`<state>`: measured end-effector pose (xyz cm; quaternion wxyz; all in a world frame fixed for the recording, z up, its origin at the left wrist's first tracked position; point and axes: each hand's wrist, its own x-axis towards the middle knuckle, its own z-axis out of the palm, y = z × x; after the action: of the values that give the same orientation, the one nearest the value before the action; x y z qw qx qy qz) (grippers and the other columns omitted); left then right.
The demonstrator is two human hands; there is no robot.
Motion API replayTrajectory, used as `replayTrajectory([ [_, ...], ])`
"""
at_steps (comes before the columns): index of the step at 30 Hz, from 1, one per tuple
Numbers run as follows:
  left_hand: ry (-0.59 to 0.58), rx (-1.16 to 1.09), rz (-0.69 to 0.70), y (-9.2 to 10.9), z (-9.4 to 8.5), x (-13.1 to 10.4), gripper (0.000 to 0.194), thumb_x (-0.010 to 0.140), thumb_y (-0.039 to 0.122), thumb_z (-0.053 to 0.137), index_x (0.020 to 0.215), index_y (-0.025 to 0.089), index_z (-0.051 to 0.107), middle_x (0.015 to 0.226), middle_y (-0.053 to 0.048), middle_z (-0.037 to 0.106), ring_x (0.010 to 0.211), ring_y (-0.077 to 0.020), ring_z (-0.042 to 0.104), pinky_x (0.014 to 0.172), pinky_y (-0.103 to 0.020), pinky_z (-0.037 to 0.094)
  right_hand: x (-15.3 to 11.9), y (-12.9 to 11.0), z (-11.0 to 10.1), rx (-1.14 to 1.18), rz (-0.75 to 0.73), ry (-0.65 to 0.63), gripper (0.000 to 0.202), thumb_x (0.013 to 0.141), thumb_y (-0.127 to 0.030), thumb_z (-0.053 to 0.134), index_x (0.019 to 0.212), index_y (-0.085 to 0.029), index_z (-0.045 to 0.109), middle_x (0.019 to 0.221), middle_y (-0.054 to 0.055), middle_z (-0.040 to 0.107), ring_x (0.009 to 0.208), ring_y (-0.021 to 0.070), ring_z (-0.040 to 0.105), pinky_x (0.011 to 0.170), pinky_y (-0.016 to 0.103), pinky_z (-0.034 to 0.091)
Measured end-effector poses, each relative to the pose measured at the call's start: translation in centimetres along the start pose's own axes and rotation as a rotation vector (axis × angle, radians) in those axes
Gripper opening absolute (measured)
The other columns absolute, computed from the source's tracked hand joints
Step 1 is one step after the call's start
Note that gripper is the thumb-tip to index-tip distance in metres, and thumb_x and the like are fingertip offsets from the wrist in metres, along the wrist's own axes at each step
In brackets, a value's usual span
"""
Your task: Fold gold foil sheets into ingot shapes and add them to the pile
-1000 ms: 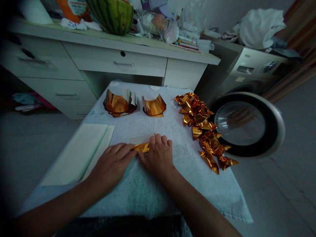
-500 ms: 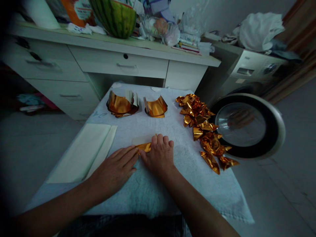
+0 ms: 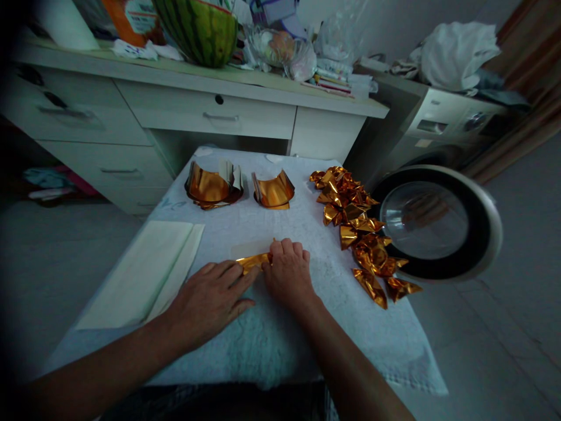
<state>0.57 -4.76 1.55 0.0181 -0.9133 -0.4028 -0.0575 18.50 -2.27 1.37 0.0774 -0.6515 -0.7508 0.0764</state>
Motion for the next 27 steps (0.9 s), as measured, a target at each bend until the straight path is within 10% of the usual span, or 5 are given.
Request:
replayTrajectory([
  [27, 0.145, 0.044, 0.056, -1.1, 2.3, -3.0, 0.036, 0.096, 0.032, 0.051, 0.123, 0.010, 0.061, 0.130, -0.020, 0.062, 0.120, -0.0331, 0.058, 0.096, -0.049, 0.052, 0.3, 2.7, -0.7, 0.169, 0.077, -0.070, 0.030, 0.088, -0.021, 0.056, 0.113, -0.034, 0.066, 0.112, 0.006, 0.056, 0.102, 0.0242, 0.047, 0.083, 0.036, 0.032],
])
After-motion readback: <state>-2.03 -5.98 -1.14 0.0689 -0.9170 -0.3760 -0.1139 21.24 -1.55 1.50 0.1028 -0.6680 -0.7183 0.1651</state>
